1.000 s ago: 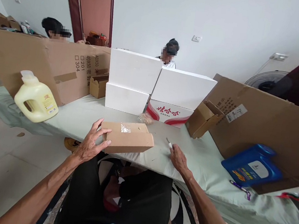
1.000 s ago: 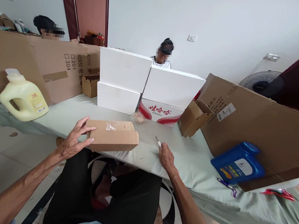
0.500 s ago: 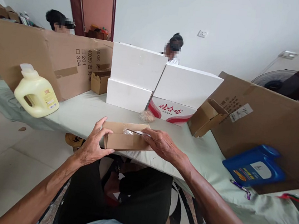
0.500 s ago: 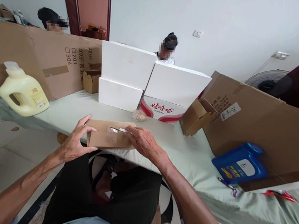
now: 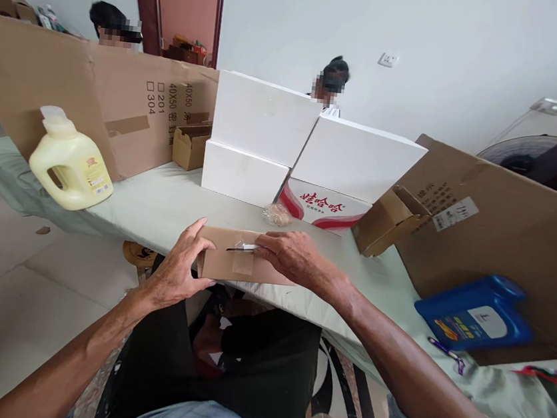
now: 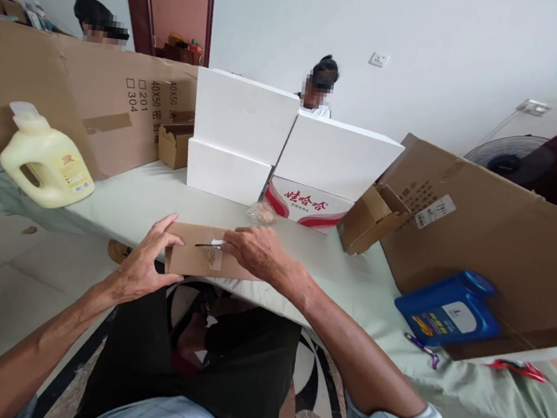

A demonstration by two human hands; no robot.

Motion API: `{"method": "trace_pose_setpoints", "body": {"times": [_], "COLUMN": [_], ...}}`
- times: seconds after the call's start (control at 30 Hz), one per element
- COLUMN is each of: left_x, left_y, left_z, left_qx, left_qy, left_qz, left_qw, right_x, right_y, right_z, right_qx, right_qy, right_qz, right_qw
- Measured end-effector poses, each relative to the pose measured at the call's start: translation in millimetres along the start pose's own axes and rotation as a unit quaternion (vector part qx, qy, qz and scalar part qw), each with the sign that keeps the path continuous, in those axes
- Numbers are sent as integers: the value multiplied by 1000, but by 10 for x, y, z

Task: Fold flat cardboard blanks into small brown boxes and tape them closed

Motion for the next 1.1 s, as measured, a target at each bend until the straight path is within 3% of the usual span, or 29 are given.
{"method": "trace_pose_setpoints", "body": {"times": [0.3,0.47,0.7,0.8,1.0,1.1], "left_x": [-4,-9,-11,19,115,84], "left_y": [15,37,115,113,76,117], "left_z": [-9,18,101,138,196,301], "left_qx": [17,23,31,32,34,65], "left_qy": [5,15,27,22,19,-2], "left_qz": [-3,-5,1,2,-3,29], "left_qw": [1000,1000,999,999,999,997], "right_x": [-13,73,144,-11,-582,-684], "right_y": [124,297,324,281,120,-21], "right_z": [120,167,178,90,-300,-426], "right_qx": [32,68,24,12,-18,-31], "right_qy": [52,46,51,53,-14,-33], "right_qz": [1,-74,-150,-147,-91,-56], "right_qw": [998,994,987,988,996,997]}}
Point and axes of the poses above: each hand's wrist, its own z-axis towards the middle knuckle, its own y-axis out of the back of the hand, x = y × z, the point moved 1 cm from there along z, towards the middle knuckle, and after that the axes turned 1 degree about y, right-handed, at the moved point
